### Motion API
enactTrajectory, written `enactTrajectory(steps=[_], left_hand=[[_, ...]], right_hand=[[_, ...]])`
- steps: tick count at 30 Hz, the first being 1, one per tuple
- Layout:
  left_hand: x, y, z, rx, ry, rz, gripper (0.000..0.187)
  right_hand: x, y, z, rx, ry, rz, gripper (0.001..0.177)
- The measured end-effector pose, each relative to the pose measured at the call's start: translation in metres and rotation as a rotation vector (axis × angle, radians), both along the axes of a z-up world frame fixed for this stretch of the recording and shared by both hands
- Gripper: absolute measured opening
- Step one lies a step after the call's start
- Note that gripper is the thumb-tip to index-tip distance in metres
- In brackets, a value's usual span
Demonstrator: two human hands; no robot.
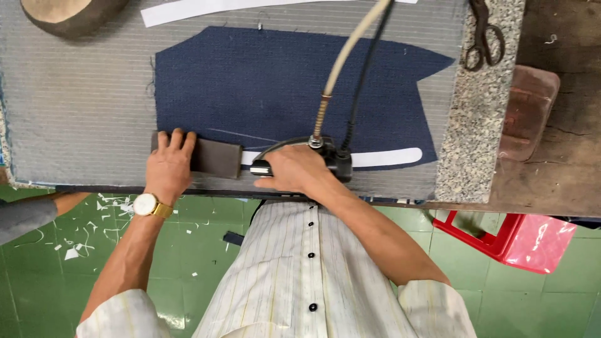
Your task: The person unfolds a piece of dark blue fabric on a work table and smooths it out. They then use a steam iron to press the fabric. Next, they place a long white strip of material onto the fabric and iron it down to adhere it, using a small rectangular block to press the edge while ironing.
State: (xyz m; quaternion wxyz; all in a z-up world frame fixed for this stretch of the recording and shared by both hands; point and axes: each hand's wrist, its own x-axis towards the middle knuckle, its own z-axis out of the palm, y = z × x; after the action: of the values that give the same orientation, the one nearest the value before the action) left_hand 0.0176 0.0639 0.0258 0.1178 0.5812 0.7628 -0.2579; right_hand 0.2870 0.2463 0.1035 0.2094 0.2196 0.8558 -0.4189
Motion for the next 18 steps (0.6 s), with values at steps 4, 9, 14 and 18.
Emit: enactTrajectory(steps=[4,9,14,18], left_hand=[[0.006,0.000,0.003,-0.007,0.052,0.030,0.091],[0.013,-0.003,0.006,0.056,0.050,0.087,0.086],[0.017,-0.003,0.010,0.128,0.045,0.059,0.081],[0.016,-0.007,0.006,0.156,0.066,0.035,0.080]], right_hand=[[0.003,0.006,0.006,-0.019,0.049,0.025,0.060],[0.021,0.011,0.029,-0.023,0.020,0.074,0.052],[0.068,0.046,0.056,-0.033,-0.233,0.145,0.060],[0.128,0.083,0.047,-0.015,-0.303,0.115,0.050]])
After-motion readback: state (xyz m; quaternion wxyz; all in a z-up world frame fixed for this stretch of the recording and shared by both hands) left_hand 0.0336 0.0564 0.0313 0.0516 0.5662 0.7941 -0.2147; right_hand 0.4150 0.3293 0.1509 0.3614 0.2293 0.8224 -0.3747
